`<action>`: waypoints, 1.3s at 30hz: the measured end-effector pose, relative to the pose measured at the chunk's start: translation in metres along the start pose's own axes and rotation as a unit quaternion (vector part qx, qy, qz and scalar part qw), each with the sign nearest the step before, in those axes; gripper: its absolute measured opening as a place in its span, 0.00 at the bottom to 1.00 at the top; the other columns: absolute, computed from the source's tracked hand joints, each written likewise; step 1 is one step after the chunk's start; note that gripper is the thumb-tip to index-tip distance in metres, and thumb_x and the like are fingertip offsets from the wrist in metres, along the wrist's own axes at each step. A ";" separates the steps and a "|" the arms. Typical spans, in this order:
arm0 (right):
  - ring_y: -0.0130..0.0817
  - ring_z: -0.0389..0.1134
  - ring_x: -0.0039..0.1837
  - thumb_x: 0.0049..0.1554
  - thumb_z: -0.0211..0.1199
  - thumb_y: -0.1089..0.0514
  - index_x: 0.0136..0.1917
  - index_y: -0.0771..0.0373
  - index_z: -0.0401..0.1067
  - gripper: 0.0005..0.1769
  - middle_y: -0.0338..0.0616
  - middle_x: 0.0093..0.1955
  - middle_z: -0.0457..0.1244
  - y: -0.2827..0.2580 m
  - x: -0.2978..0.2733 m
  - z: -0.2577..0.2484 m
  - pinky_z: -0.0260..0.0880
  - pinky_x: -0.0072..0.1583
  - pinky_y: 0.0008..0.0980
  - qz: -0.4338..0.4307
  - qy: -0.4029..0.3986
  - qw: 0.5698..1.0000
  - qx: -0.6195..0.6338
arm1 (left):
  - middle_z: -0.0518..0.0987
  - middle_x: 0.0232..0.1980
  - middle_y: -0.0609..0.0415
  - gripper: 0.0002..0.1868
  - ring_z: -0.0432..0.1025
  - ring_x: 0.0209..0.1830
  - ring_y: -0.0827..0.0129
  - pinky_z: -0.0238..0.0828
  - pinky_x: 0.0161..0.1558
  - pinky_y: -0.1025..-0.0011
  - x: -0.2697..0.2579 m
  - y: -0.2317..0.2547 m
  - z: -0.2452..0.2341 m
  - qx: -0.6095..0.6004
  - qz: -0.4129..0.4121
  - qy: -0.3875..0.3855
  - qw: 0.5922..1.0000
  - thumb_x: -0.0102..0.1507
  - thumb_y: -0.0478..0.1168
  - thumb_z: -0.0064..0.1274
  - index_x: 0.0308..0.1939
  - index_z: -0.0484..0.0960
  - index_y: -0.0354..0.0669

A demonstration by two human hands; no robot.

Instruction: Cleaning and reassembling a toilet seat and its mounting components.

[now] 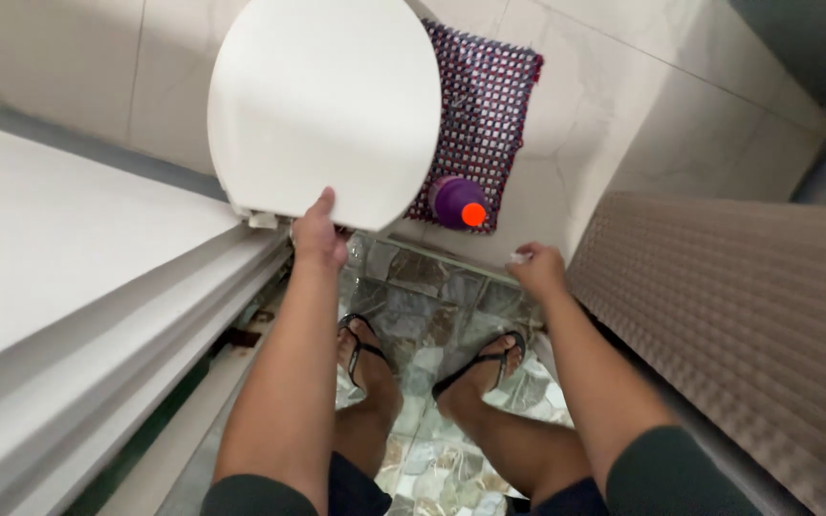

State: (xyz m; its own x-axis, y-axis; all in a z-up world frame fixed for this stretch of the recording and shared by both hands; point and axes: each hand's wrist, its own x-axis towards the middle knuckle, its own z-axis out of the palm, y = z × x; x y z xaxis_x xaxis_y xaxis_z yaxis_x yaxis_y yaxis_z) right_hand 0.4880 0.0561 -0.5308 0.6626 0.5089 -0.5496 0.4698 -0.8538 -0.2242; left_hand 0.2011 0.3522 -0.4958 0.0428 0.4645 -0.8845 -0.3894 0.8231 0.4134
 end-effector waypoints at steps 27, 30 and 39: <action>0.35 0.60 0.31 0.59 0.48 0.52 0.41 0.63 0.81 0.21 0.44 0.36 0.71 0.014 -0.427 -0.294 0.61 0.33 0.33 0.106 -0.142 0.888 0.425 | 0.88 0.46 0.43 0.20 0.83 0.42 0.56 0.80 0.46 0.59 -0.480 0.147 0.037 0.445 0.188 -0.178 0.857 0.58 0.37 0.62 0.53 0.81 0.33; 0.30 0.70 0.38 0.60 0.52 0.52 0.38 0.66 0.79 0.20 0.45 0.35 0.71 0.038 -0.451 -0.289 0.70 0.43 0.31 -0.044 -0.110 0.884 0.452 | 0.88 0.49 0.43 0.23 0.83 0.47 0.54 0.77 0.52 0.59 -0.523 0.149 0.062 0.711 0.238 -0.156 0.643 0.58 0.45 0.62 0.56 0.81 0.42; 0.35 0.71 0.35 0.55 0.64 0.49 0.44 0.65 0.78 0.16 0.43 0.37 0.70 0.060 -0.657 -0.268 0.73 0.39 0.36 0.215 0.031 0.883 0.416 | 0.78 0.59 0.45 0.22 0.72 0.61 0.50 0.69 0.61 0.54 -0.582 0.078 0.062 0.889 0.256 -0.327 0.193 0.60 0.45 0.50 0.59 0.78 0.52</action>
State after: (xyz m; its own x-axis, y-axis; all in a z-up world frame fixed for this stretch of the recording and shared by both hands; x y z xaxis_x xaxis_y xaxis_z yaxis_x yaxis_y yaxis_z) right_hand 0.2371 -0.3003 0.0327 0.7174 0.1007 -0.6894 -0.4076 -0.7418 -0.5325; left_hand 0.2027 0.1669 0.0644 0.7509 0.0962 -0.6534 0.4094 -0.8441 0.3462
